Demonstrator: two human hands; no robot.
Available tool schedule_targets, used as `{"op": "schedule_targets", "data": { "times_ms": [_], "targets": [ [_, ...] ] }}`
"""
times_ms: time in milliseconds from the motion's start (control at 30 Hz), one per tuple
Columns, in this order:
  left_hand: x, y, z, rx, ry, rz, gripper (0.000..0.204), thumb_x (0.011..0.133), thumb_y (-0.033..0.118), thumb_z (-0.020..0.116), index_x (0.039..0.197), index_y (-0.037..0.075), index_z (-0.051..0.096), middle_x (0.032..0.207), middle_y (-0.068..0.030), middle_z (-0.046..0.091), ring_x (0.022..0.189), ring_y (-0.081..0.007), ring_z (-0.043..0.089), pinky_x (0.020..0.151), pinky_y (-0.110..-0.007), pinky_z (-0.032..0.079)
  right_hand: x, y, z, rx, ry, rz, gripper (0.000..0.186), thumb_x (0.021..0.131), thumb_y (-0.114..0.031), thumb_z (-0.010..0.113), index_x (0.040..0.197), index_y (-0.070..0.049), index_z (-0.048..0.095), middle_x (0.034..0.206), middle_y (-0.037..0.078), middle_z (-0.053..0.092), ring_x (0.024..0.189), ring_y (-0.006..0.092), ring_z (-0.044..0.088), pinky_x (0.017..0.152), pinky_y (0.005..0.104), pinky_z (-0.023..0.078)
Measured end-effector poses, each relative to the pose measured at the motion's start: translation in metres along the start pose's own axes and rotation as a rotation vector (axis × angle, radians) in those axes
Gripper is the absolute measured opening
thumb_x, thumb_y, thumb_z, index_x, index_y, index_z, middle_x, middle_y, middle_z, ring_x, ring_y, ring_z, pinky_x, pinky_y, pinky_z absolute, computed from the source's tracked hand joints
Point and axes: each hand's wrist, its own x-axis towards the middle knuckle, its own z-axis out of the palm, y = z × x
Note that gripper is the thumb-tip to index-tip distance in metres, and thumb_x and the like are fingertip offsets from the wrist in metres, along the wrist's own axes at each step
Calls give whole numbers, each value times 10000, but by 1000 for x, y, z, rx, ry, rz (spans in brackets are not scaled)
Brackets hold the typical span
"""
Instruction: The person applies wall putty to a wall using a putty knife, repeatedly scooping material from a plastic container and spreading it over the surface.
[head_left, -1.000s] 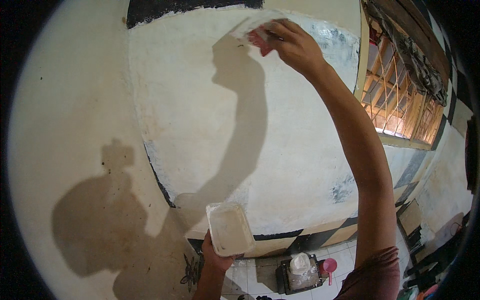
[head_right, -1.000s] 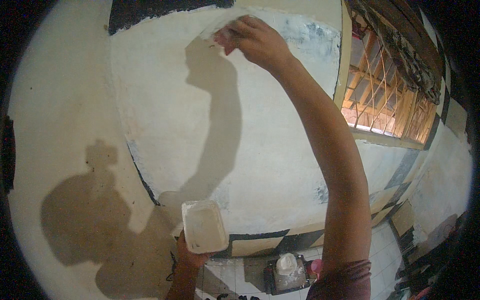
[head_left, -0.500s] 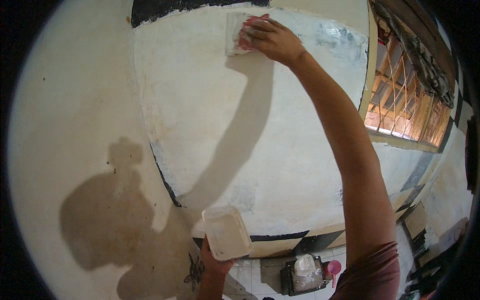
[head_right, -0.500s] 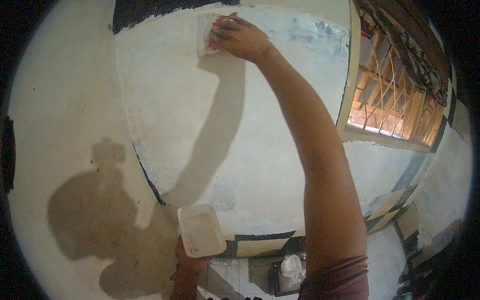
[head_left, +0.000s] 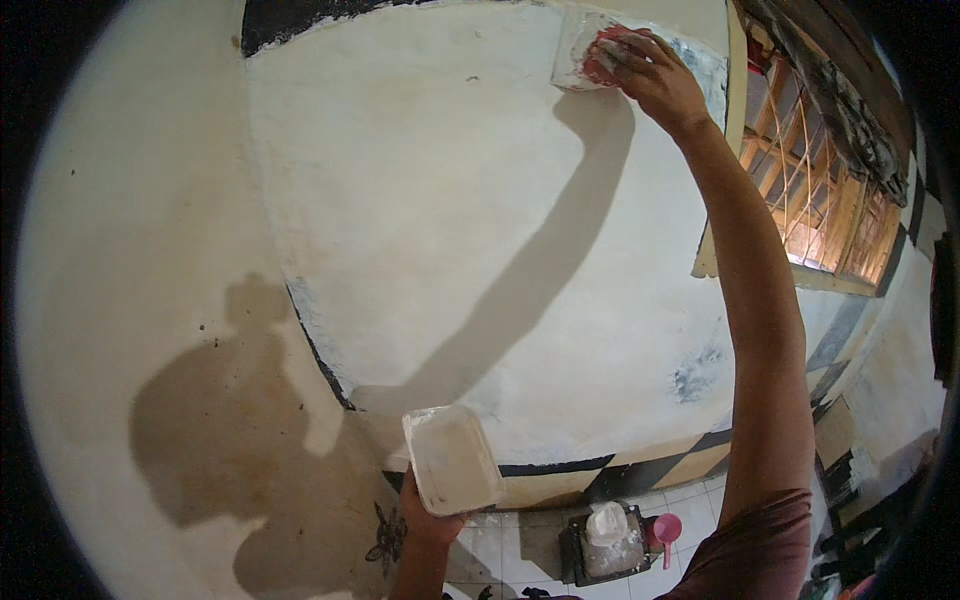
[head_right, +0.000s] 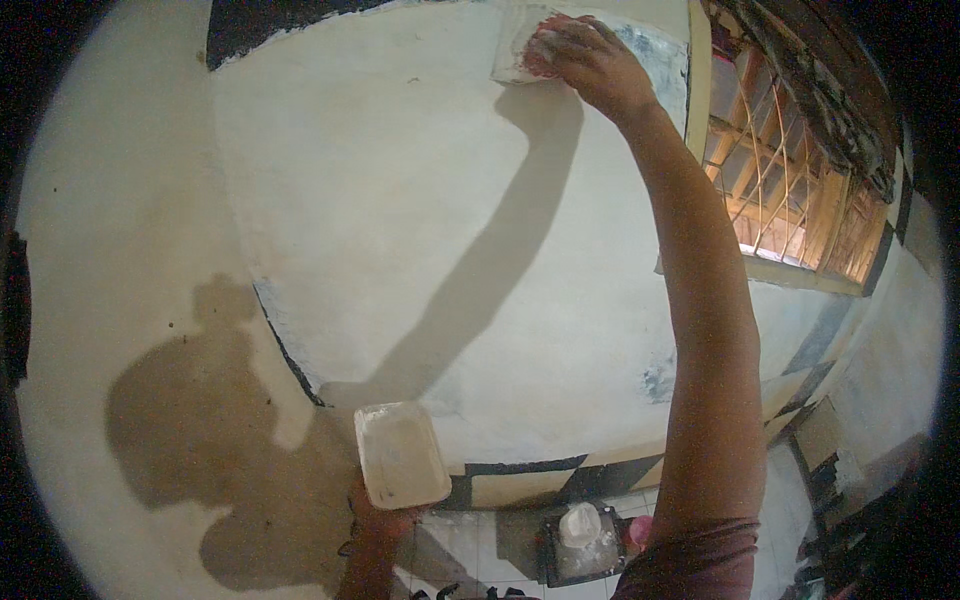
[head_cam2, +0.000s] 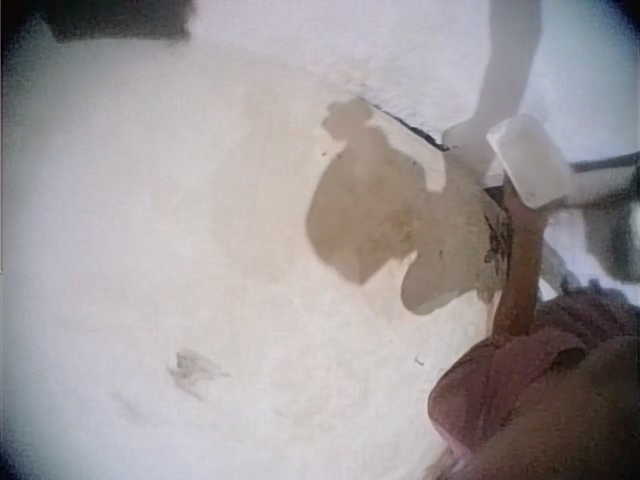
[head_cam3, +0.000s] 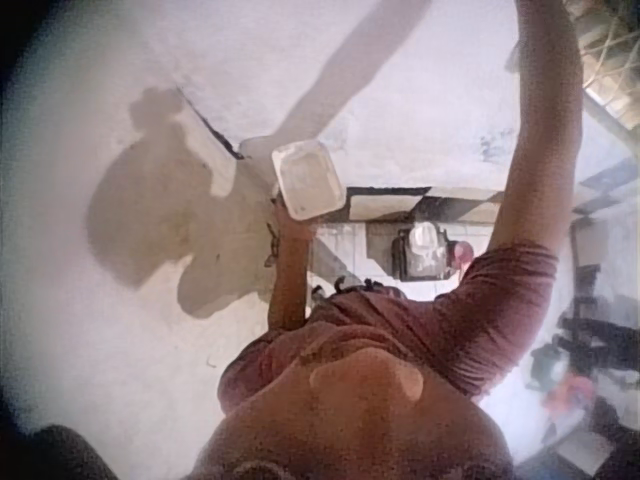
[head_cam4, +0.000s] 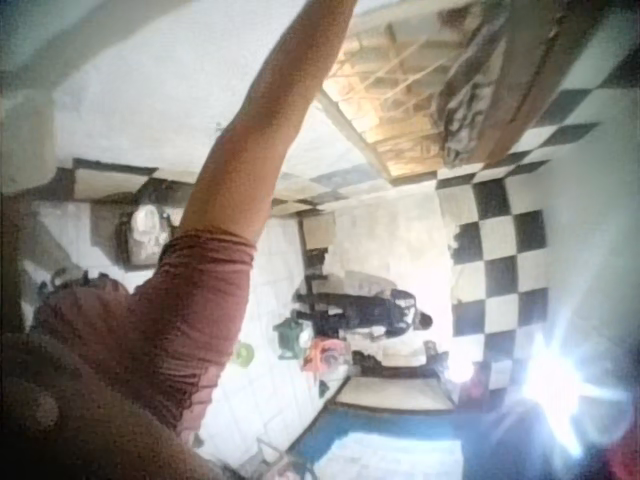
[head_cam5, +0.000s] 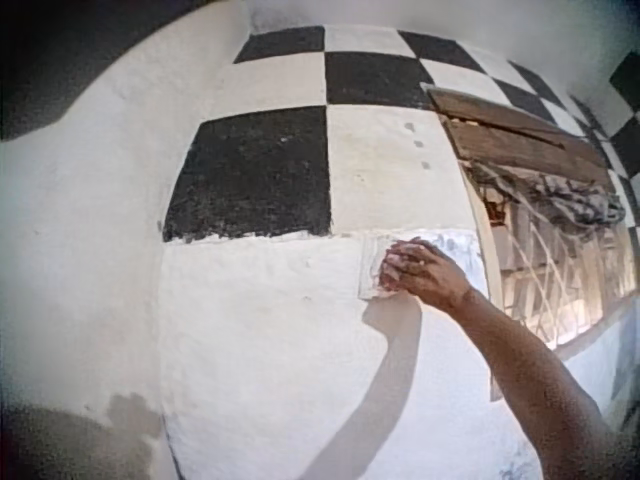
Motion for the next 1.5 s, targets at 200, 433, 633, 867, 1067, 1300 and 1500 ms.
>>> {"op": "schedule_targets", "data": {
  "times_ms": [200,433,633,867,1067,1300,1500],
  "targets": [
    [2,-3,12,6,-55,-34,553,985,478,321,1383,128,478,1261,-93,602,1133,-335,608,898,-579,514,-53,45,-18,85,85,51,415,823,-141,648,1220,-263,625,1333,-19,582,1291,206,492,1119,421,391],
    [0,-3,18,-24,-42,-94,581,970,519,322,1408,165,466,1348,-91,550,1223,-361,543,943,-636,454,18,3,-16,95,275,-87,490,757,-164,721,1234,-235,637,1323,-5,608,1245,231,548,1105,415,409],
    [-3,2,9,0,-57,-25,580,972,517,318,1398,156,474,1339,-87,560,1198,-345,567,925,-592,489,112,-91,-15,189,285,-56,381,794,-179,686,1172,-215,648,1237,31,620,1174,257,561,1019,426,449],
    [-8,3,19,-23,1,-8,568,975,503,340,1378,133,490,1273,-95,600,1128,-333,616,885,-567,524,45,-56,13,76,307,-46,452,780,-246,712,1226,-279,649,1357,-44,580,1253,198,527,1094,389,424],
    [-2,-3,23,7,20,-44,547,976,486,355,1347,120,521,1264,-89,607,1128,-316,619,898,-558,521,-96,46,-21,-54,9,167,384,816,-130,688,1194,-195,660,1351,-25,579,1227,237,540,1025,394,464],
    [6,-16,20,44,-59,-80,525,966,468,393,1333,122,539,1245,-84,621,1108,-308,628,896,-532,529,-62,-1,-50,-79,5,353,402,826,-67,603,1213,-174,579,1121,61,591,964,270,590,774,427,516],
    [7,-18,20,-15,-48,-125,524,967,475,390,1330,130,542,1229,-82,627,1073,-312,644,859,-525,549,-16,-57,-57,57,78,382,264,776,26,602,1007,-85,664,1143,69,638,947,273,619,817,391,516]
  ]
}}
